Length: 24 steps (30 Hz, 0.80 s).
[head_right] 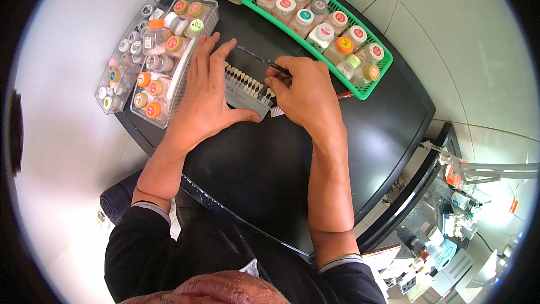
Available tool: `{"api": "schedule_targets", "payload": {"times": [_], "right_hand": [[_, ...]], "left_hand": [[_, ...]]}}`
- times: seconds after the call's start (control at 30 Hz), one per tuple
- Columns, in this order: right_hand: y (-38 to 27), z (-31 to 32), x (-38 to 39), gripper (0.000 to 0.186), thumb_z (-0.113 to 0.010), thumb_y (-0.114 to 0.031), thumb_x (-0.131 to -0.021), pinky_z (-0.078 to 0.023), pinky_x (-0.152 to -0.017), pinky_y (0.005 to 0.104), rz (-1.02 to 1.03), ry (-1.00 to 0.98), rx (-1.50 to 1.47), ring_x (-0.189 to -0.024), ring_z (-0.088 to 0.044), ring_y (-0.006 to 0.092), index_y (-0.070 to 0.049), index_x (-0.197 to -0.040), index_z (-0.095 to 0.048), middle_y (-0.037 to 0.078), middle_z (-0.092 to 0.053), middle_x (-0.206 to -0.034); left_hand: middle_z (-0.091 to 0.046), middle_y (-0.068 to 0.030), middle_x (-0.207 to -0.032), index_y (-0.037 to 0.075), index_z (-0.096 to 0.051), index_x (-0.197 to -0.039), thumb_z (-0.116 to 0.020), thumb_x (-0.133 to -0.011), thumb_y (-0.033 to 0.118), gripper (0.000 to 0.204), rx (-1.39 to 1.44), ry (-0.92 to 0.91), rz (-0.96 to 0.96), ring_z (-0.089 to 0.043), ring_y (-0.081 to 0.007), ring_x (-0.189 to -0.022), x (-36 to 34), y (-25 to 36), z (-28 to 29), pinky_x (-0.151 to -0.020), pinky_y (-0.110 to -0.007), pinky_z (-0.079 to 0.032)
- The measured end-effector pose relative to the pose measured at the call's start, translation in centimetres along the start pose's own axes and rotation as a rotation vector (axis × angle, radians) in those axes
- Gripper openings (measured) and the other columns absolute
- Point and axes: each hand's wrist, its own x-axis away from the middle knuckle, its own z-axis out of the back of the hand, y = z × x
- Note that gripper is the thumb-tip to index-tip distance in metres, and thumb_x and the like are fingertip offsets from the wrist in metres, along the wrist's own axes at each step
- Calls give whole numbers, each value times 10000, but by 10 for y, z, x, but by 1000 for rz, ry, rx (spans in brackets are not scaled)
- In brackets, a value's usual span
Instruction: The person applies stain to dental crowns using a fine brush, selecting colors from various jars and checking against a shade guide.
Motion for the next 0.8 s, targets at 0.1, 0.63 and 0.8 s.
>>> {"api": "schedule_targets", "payload": {"times": [0.1, 0.63, 0.8], "right_hand": [[-1, 0, -1, 164, -795, -57, -909, -605, -794, 425, -15, -7, 26, -855, -812, 351, 60, -1024, -804, 249, -802, -919], [16, -14, -7, 183, -834, -62, -884, -579, -884, 507, 67, 17, 141, -943, -765, 451, 43, -1033, -821, 247, -797, -977], [20, -23, -9, 176, -824, -57, -876, -576, -891, 520, 85, 62, 219, -944, -761, 450, 31, -1028, -828, 256, -788, -970]], "left_hand": [[-301, -311, -1687, 71, -335, -1666, -1087, -592, 402, 1353, 41, -40, -6, -260, -566, -1607, 3, 3, -2, -1265, -652, -332], [-277, -292, -1723, 49, -339, -1656, -1088, -573, 329, 1346, -13, -91, 34, -328, -525, -1585, 4, 2, -8, -1258, -597, -389], [-277, -300, -1723, 33, -356, -1644, -1088, -568, 341, 1338, -18, -87, 39, -333, -526, -1582, 5, 2, -9, -1261, -594, -388]]}}
